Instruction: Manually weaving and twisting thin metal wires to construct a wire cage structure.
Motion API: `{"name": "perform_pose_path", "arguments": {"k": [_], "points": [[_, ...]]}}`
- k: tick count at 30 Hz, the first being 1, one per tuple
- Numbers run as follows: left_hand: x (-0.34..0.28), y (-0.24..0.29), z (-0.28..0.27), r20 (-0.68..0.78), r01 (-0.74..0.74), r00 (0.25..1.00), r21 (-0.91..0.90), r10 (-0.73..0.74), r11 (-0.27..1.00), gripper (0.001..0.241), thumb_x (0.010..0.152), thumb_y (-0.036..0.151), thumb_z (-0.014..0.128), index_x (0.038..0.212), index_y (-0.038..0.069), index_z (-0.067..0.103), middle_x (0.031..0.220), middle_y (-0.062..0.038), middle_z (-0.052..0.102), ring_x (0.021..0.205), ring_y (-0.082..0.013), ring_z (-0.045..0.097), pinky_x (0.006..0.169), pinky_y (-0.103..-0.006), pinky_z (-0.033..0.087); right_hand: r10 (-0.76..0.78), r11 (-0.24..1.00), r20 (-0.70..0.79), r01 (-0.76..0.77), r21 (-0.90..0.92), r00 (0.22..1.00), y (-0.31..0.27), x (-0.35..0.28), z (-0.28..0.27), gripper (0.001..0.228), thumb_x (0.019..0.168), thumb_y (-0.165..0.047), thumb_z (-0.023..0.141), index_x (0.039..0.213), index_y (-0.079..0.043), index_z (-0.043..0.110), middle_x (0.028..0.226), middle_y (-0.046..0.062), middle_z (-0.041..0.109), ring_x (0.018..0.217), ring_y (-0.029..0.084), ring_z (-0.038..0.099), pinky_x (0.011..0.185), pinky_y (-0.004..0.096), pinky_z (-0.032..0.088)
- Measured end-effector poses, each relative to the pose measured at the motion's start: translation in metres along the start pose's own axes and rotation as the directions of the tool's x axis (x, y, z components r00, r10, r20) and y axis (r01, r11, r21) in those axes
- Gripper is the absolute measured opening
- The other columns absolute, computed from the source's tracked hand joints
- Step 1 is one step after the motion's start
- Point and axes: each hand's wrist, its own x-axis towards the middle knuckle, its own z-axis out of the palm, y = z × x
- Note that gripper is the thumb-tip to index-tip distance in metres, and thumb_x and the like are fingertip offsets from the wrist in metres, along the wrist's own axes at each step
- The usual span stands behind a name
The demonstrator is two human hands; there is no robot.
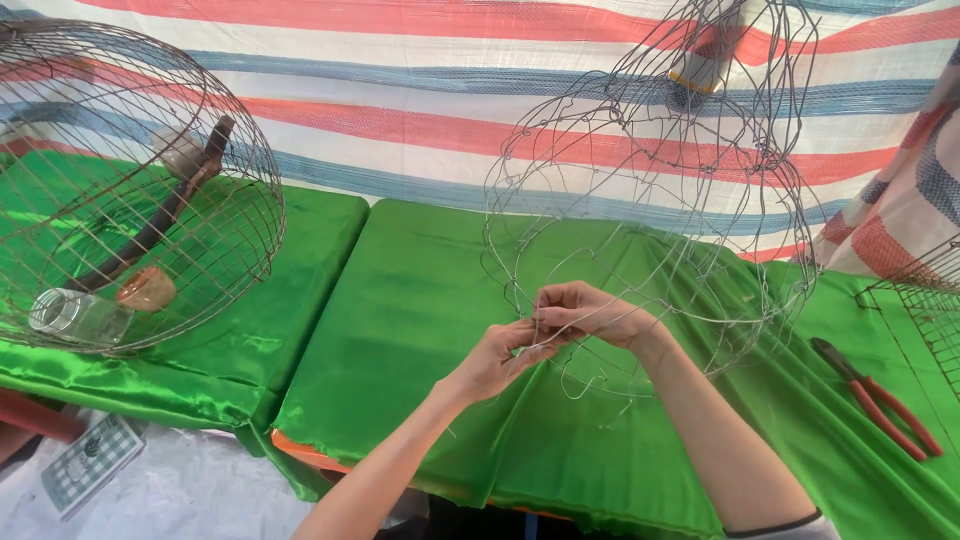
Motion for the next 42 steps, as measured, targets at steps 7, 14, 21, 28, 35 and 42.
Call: {"name": "perform_pose_path", "arguments": {"k": [7,14,21,28,35,42], "points": [[-0.021,0.017,-0.004,0.011,0.189,0.982,-0.119,-0.189,0.975,0.018,0.103,0.021,0.063,0.104,0.012,0.079,0.096,-0.008,0.079,0.095,-0.0086,0.060,0.088,-0.0378,0.054,-0.031,0.997,-0.028,0.033,0.069,0.999,0.031,0.019,-0.006,0.029,0.089,-0.028,0.079,0.087,-0.001,0.069,0.065,0.011,0.068,0.045,0.011,0.053,0.036,0.019,0.039],[-0.004,0.041,-0.016,0.208,0.382,0.913,-0.129,-0.352,0.915,0.023,0.105,0.024,0.060,0.119,0.010,0.072,0.110,-0.016,0.074,0.107,-0.0250,0.064,0.100,-0.0471,0.051,0.027,0.997,-0.263,-0.006,0.079,0.965,0.022,-0.002,-0.001,0.026,0.098,-0.023,0.066,0.105,0.002,0.071,0.082,0.016,0.072,0.061,0.016,0.060,0.048,0.024,0.048],[0.022,0.059,-0.035,0.341,0.355,0.874,0.039,-0.346,0.934,0.026,0.097,0.015,0.067,0.121,0.006,0.068,0.143,-0.026,0.058,0.140,-0.0470,0.046,0.114,-0.0617,0.038,-0.010,0.972,-0.422,0.108,0.210,0.906,0.033,-0.059,-0.005,0.036,0.102,-0.004,0.046,0.133,0.006,0.061,0.125,0.022,0.070,0.124,0.031,0.064,0.108,0.049,0.049],[0.026,0.062,-0.045,0.334,0.423,0.850,0.028,-0.407,0.906,0.041,0.096,0.015,0.040,0.125,0.014,0.069,0.147,-0.022,0.055,0.150,-0.0415,0.032,0.121,-0.0614,0.024,0.028,0.978,-0.396,-0.108,-0.181,0.918,-0.003,-0.125,0.001,0.045,0.098,0.006,0.043,0.141,0.006,0.056,0.137,0.028,0.065,0.133,0.038,0.059,0.114,0.054,0.045],[0.022,0.070,-0.025,0.097,0.361,0.918,0.198,-0.385,0.911,0.018,0.095,0.027,0.066,0.103,0.012,0.073,0.113,-0.004,0.074,0.107,-0.0172,0.069,0.102,-0.0377,0.052,-0.067,0.574,-0.472,-0.353,-0.739,0.879,-0.023,-0.162,0.060,0.026,0.096,-0.031,0.053,0.113,-0.022,0.071,0.109,-0.004,0.081,0.095,0.011,0.079,0.091,0.029,0.065],[0.009,0.094,-0.024,-0.047,0.481,0.877,0.065,-0.479,0.874,0.021,0.101,0.015,0.056,0.113,0.004,0.068,0.110,-0.010,0.076,0.106,-0.0176,0.073,0.096,-0.0284,0.059,-0.505,0.696,-0.329,0.151,-0.702,0.798,-0.009,-0.116,0.106,0.041,0.094,-0.003,0.056,0.135,-0.008,0.055,0.122,0.007,0.068,0.101,0.016,0.077,0.076,0.031,0.065]]}}
